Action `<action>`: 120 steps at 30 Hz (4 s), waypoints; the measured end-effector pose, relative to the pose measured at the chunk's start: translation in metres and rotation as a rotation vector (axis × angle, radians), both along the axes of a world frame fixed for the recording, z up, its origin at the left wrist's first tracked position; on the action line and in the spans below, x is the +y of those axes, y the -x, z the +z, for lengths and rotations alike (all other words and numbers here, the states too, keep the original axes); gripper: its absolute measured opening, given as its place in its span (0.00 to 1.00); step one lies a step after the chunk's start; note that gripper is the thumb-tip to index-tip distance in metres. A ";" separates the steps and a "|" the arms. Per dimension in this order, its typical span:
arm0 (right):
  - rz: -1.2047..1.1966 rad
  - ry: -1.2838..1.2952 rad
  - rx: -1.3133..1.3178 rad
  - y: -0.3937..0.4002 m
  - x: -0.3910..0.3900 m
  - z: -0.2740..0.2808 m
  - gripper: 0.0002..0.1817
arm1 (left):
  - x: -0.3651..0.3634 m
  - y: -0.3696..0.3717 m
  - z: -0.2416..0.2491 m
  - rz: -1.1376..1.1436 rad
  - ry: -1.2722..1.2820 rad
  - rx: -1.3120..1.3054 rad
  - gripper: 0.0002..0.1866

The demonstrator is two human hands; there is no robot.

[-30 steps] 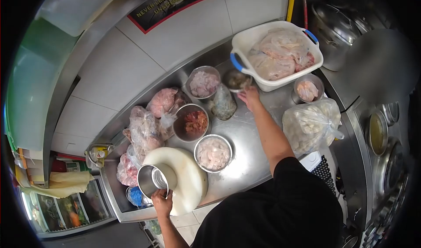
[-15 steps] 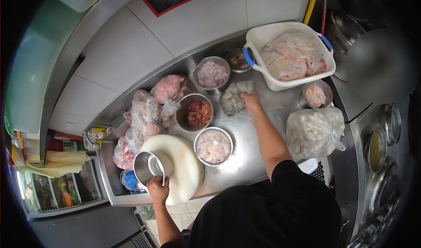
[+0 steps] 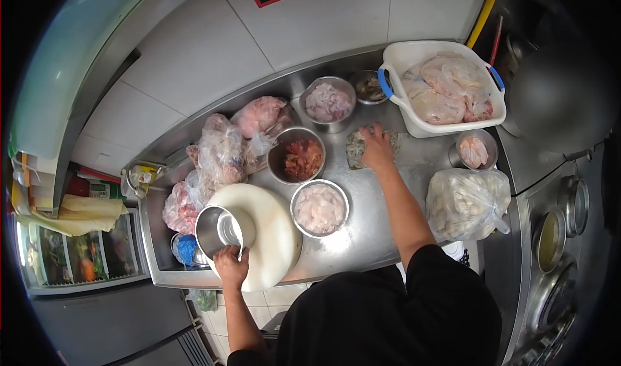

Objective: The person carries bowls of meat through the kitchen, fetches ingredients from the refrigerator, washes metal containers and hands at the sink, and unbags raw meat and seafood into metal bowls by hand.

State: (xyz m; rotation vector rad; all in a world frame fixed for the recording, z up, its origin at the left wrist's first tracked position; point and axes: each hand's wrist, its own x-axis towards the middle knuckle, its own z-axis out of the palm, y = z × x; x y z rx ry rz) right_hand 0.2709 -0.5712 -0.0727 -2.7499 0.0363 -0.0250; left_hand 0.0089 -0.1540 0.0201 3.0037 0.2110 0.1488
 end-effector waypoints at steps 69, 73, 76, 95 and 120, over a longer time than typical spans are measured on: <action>1.008 -0.791 0.325 0.346 0.464 0.172 0.66 | 0.166 0.190 0.039 0.195 2.317 -0.509 0.28; 0.722 -1.136 0.436 0.312 0.410 0.154 0.48 | 0.135 0.152 0.062 -0.004 2.014 -0.265 0.41; 0.536 -1.778 0.630 0.285 0.357 0.152 0.36 | 0.105 0.122 0.093 -0.225 1.774 -0.123 0.46; -0.108 -1.704 -0.126 -0.057 0.135 0.070 0.34 | 0.002 0.073 0.051 0.371 1.332 -0.091 0.15; -0.395 0.253 0.432 -0.074 -0.161 0.119 0.37 | 0.014 0.053 0.029 0.504 1.179 0.015 0.14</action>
